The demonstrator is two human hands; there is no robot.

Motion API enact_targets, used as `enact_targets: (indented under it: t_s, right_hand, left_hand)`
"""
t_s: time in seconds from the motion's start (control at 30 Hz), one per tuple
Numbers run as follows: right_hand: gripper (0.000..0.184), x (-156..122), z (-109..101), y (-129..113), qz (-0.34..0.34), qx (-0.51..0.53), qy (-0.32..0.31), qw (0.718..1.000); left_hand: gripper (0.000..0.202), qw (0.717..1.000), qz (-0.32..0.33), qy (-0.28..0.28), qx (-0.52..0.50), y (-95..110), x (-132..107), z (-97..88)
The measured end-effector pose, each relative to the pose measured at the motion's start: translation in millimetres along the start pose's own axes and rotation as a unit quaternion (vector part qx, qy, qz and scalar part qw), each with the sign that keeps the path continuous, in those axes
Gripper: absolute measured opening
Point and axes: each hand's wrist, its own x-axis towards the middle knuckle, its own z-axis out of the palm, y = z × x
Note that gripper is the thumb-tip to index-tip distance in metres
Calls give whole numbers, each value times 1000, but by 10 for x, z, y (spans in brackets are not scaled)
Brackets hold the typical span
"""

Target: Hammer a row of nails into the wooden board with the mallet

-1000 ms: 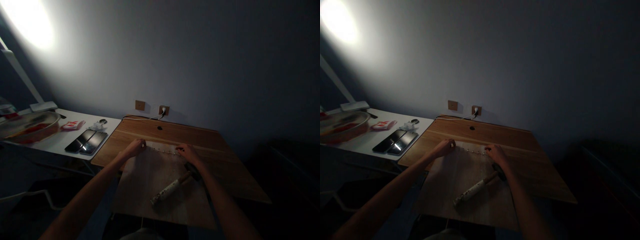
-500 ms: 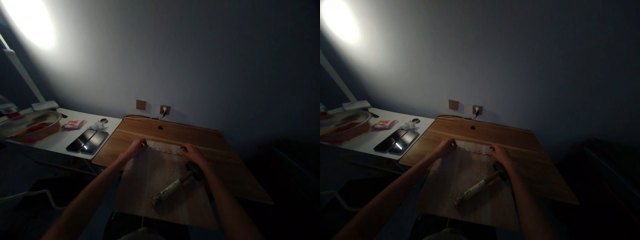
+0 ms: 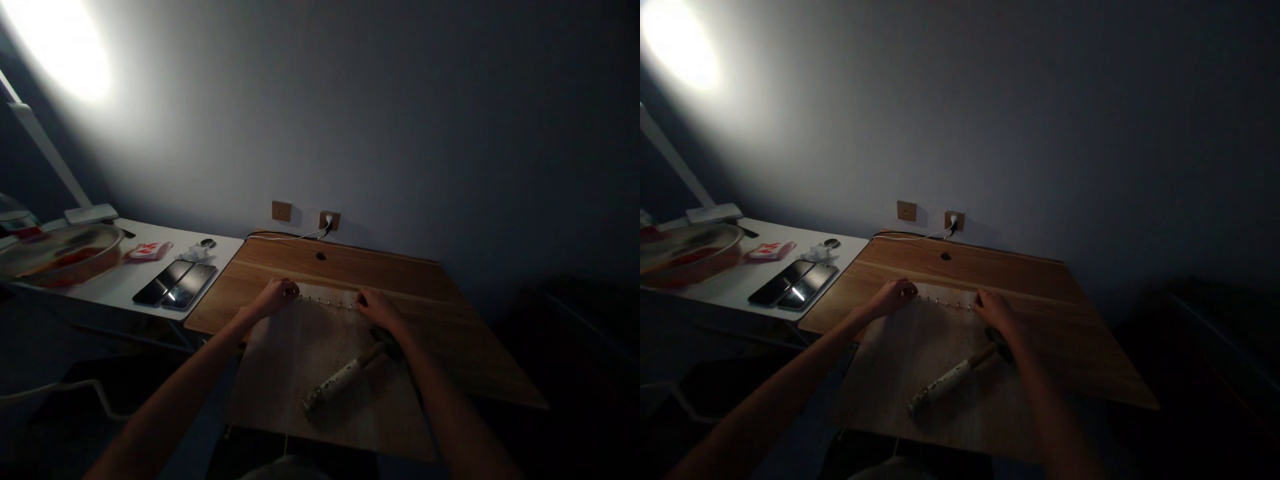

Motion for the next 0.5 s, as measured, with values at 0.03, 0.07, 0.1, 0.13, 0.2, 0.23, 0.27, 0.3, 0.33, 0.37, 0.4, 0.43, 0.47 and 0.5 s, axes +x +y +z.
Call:
enact_targets:
  t_s: [0.03, 0.07, 0.1, 0.13, 0.2, 0.23, 0.27, 0.3, 0.33, 0.37, 0.4, 0.43, 0.47, 0.5]
  right_hand:
    - [14, 5, -33, -18, -5, 4, 3, 1000]
    - [15, 10, -64, -38, -12, 8, 4, 1000]
    - [16, 15, -89, -59, -19, 11, 6, 1000]
    - [18, 20, -107, -78, -25, 13, 6, 1000]
    - [19, 31, -116, -109, -34, 12, 3, 999]
    - [20, 36, -109, -119, -36, 9, 1, 999]
    - [21, 40, -96, -127, -37, 5, -2, 999]
    - [21, 43, -80, -133, -36, 1, -5, 999]
    - [21, 44, -63, -138, -36, -4, -8, 999]
    - [21, 43, -48, -144, -36, -10, -11, 999]
    - [22, 41, -36, -151, -37, -15, -13, 999]
    - [22, 37, -27, -159, -37, -20, -14, 999]
    - [22, 33, -21, -168, -38, -25, -15, 999]
    - [22, 29, -18, -177, -38, -29, -16, 999]
  left_hand:
    - [19, 1000, 2, -2, 3, 8, 7, -6]
    - [21, 1000, 6, -5, 5, 20, 15, -12]
    - [22, 1000, 12, -7, 9, 38, 23, -17]
    - [23, 1000, 17, -9, 14, 59, 30, -23]
    - [24, 999, 26, -20, 24, 109, 44, -38]
    - [24, 999, 29, -28, 29, 135, 49, -48]
    - [25, 998, 32, -37, 36, 161, 55, -58]
    - [25, 997, 34, -46, 45, 186, 61, -69]
    - [26, 996, 35, -53, 54, 210, 67, -81]
    - [25, 996, 36, -59, 63, 233, 73, -92]
    - [25, 995, 35, -62, 72, 255, 80, -103]
    - [24, 994, 33, -63, 79, 276, 87, -113]
    - [23, 994, 30, -65, 86, 294, 95, -121]
    - [22, 993, 26, -67, 92, 310, 102, -127]
